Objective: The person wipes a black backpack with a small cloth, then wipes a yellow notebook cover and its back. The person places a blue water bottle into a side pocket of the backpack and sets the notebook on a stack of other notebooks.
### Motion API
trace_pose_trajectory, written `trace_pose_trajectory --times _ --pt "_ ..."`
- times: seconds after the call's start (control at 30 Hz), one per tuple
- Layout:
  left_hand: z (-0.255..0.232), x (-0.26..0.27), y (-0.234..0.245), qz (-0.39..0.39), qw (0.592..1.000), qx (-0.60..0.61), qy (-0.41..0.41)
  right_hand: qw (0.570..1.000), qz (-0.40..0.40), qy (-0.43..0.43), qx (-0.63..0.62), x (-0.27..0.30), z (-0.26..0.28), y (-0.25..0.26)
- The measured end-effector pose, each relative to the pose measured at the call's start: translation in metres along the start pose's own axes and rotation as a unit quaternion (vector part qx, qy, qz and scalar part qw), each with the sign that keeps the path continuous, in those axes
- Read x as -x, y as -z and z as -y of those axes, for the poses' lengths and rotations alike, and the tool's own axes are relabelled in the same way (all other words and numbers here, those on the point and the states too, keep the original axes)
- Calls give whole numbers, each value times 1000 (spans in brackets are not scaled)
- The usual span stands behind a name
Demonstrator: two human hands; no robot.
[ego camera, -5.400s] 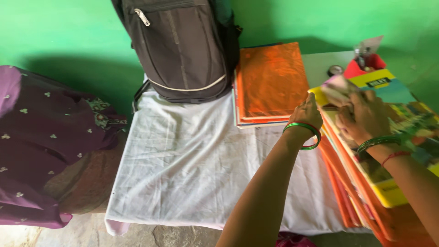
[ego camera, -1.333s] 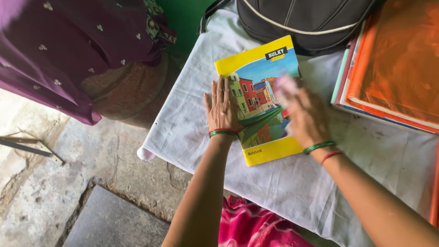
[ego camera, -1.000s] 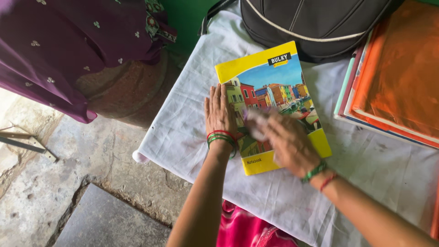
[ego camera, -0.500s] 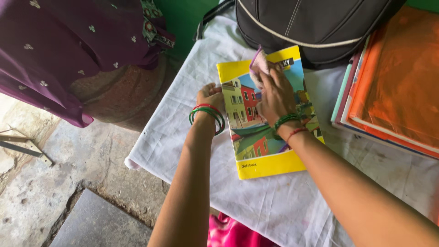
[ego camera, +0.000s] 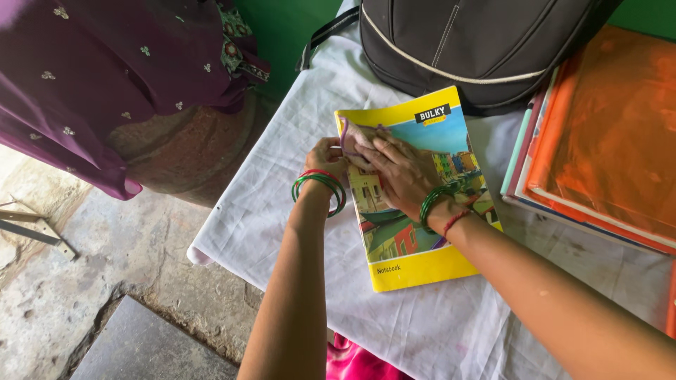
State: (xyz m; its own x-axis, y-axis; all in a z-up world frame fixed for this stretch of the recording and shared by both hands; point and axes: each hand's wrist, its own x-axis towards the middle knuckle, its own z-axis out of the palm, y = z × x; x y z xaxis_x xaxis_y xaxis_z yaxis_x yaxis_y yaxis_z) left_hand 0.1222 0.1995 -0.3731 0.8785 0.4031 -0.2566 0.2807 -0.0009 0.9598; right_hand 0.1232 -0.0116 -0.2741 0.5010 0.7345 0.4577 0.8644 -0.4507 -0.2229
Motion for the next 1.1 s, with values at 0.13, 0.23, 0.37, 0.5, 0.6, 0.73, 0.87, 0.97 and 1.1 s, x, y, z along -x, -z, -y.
trace_pose_trajectory --times 0.13,0.23,0.37,0.5,0.6,0.73,0.87,0.97,1.1 --pt "1 4 0 -1 1000 23 -12 979 50 -154 127 12 -5 19" --pt "0 5 -2 -19 1000 15 3 977 -56 -101 177 22 -5 38" --pt "0 2 -4 -21 1000 -2 19 967 116 -218 57 41 39 26" --pt "-3 3 -2 -21 1000 4 1 998 59 -2 29 41 46 26" --pt "-3 6 -1 -22 1000 -12 2 993 9 -85 77 26 16 36" --pt "1 6 2 -14 1000 -12 17 967 6 -219 133 21 10 29" --pt "6 1 0 -26 999 -14 -29 998 45 -4 39 47 40 24" --pt "7 0 0 -2 1000 10 -24 996 52 -6 71 53 35 36" --pt "5 4 0 -19 1000 -7 9 965 -2 -180 191 40 1 42"
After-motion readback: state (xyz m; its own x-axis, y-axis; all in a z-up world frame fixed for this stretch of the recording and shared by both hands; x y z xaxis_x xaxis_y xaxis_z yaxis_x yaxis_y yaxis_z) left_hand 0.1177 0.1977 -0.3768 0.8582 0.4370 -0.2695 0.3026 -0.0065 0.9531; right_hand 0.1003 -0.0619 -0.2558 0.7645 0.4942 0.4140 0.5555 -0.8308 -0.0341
